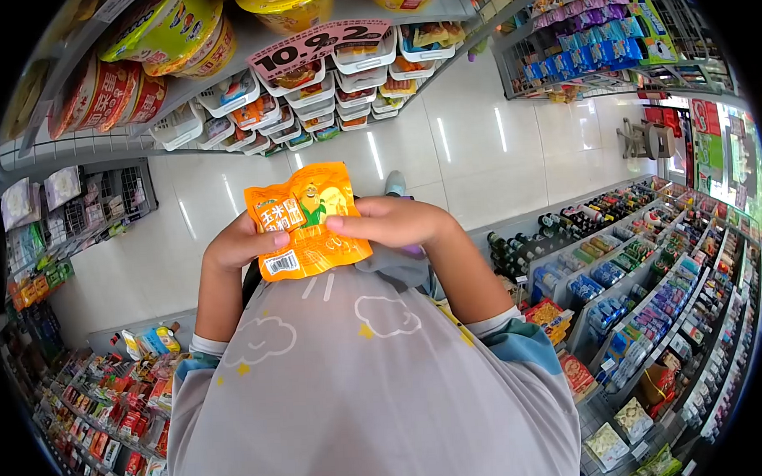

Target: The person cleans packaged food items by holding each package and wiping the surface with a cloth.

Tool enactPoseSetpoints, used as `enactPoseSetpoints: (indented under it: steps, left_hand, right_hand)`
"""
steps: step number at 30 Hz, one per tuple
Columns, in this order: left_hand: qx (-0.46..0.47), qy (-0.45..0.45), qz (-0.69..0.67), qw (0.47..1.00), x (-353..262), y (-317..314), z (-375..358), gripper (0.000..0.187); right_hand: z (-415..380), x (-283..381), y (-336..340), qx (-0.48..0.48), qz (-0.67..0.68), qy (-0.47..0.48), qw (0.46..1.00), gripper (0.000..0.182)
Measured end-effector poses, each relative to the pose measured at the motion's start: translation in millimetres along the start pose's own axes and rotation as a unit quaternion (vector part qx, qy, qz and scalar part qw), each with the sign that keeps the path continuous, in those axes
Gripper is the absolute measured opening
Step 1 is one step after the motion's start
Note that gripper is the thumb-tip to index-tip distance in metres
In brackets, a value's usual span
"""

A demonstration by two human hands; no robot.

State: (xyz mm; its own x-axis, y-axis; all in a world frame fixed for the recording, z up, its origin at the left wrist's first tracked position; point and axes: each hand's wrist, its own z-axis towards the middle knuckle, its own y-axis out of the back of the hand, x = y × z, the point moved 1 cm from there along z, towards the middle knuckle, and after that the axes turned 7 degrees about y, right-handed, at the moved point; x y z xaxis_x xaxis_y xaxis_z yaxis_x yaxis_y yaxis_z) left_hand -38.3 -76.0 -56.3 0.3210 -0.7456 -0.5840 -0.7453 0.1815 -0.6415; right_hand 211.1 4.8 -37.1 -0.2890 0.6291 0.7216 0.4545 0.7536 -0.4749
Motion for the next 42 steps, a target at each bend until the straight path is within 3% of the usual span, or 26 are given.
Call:
enactPoseSetpoints:
  steps: [8, 18, 20, 29, 42]
  left_hand:
    - [-0.008, -0.027, 0.048, 0.998, 1, -5, 2, 0.053]
    - [-0.025, 0.065, 0.045, 0.997, 7, -17, 1, 0.051]
    - [-0.076, 0.032, 0.017, 0.996, 5, -25, 4, 0.05]
    - [-0.036, 0.057, -0.017, 0.998, 14, -28, 23, 0.054]
    - [-0.041, 0.107, -0.097, 0.989, 25, -72, 83, 0.046]
  right_hand:
    - [-3, -4, -7, -0.012, 0.056, 0.048, 0.997, 0.047]
    - [-7, -13, -9, -0.045, 0.123, 0.077, 0.988, 0.052]
    - [-7, -15, -8, -0.053, 0.106, 0.06, 0.991, 0.053]
    - [-9, -51, 12, -0.093, 0.114, 0.054, 0.988, 0.067]
    - [-56, -52, 56, -0.053, 0.145, 0.099, 0.983, 0.061]
